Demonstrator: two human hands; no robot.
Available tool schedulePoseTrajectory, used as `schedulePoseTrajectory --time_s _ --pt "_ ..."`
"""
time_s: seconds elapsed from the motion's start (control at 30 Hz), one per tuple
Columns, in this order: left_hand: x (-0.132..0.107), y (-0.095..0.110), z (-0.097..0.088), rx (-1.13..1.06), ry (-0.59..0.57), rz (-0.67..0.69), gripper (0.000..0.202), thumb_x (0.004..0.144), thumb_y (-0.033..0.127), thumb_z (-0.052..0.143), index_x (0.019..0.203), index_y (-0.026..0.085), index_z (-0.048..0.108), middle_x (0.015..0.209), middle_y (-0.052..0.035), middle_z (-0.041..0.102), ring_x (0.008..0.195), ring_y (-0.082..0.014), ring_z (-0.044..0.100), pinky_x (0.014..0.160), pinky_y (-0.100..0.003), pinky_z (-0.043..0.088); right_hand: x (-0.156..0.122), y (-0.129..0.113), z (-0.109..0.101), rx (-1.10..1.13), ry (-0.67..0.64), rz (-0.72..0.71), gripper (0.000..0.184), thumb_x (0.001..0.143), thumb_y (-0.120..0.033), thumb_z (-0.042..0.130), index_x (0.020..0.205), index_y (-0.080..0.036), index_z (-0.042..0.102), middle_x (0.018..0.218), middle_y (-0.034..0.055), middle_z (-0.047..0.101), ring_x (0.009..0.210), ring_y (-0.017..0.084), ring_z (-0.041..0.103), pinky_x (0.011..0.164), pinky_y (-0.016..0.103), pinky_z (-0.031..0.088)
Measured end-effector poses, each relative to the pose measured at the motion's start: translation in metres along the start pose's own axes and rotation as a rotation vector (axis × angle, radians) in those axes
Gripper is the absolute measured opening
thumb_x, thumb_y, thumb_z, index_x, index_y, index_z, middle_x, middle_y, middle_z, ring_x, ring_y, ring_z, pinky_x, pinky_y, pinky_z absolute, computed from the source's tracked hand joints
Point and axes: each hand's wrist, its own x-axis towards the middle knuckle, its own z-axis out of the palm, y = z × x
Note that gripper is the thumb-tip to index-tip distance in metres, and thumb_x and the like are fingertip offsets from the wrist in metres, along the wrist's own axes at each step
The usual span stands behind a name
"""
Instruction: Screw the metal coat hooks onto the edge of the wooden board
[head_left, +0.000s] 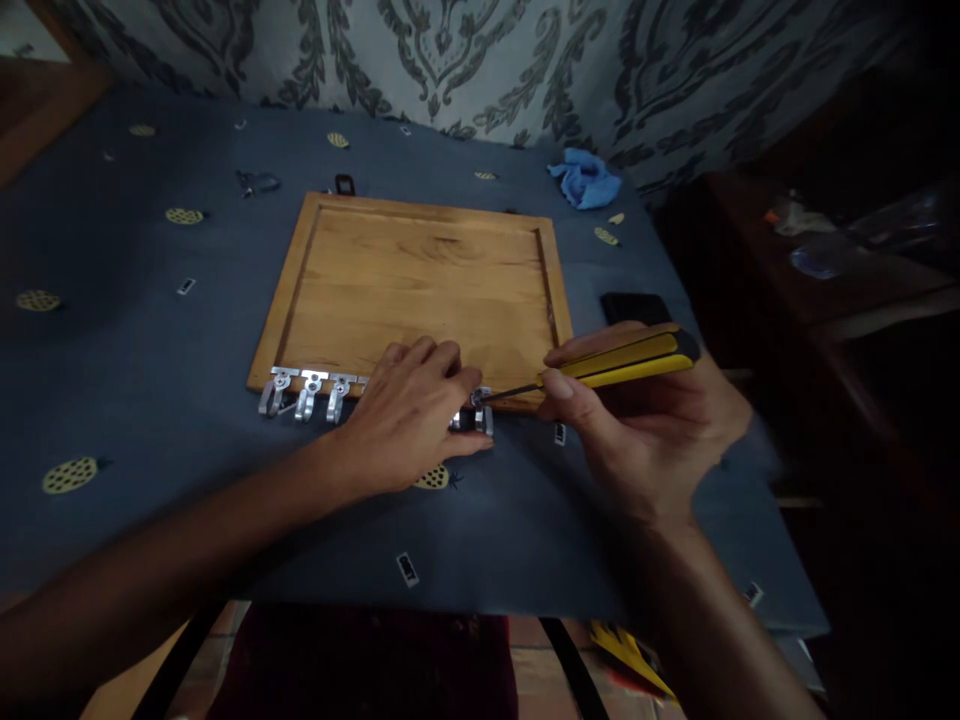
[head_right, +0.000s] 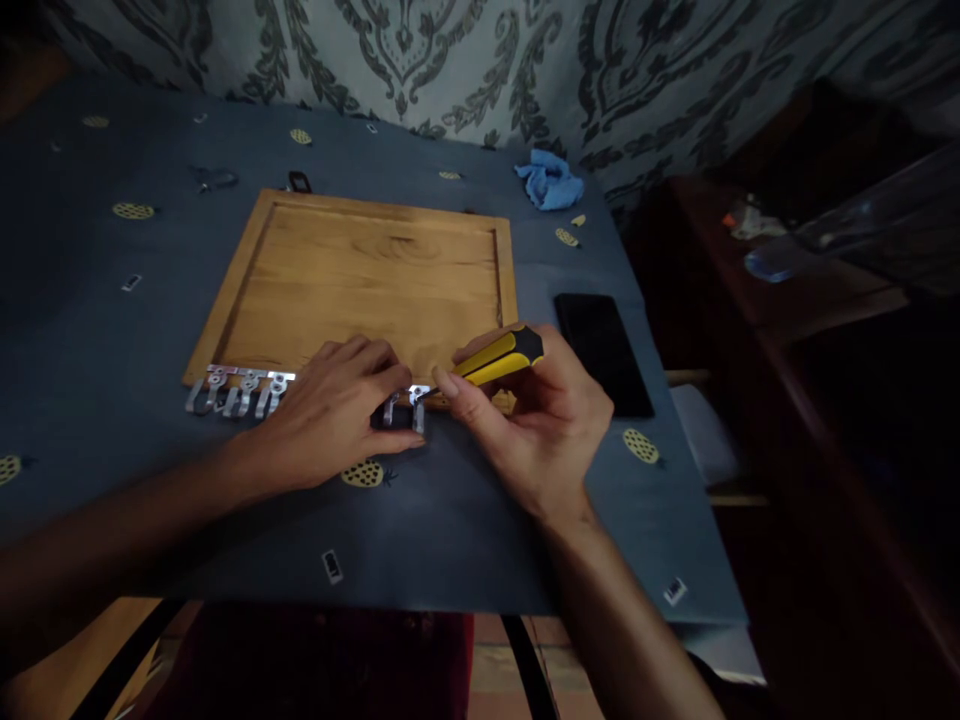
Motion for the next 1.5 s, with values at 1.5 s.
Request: schedulePoseTrajectory --time_s 1.5 --pt "0.0 0.001 -0.001 -0.032 -0.016 -0.014 0.04 0.086 0.049 0.074 0.108 0.017 0.065 0.109 -0.0086 0.062 0.11 -0.0304 0.056 0.091 -0.045 0.046 -0.003 0.012 -0.003 0.038 0.0 0.034 0.016 0.075 -0.025 0.086 0.083 -0.027 0.073 0.077 -0.003 0.069 0.06 0.013 0.064 0.051 0.026 0.059"
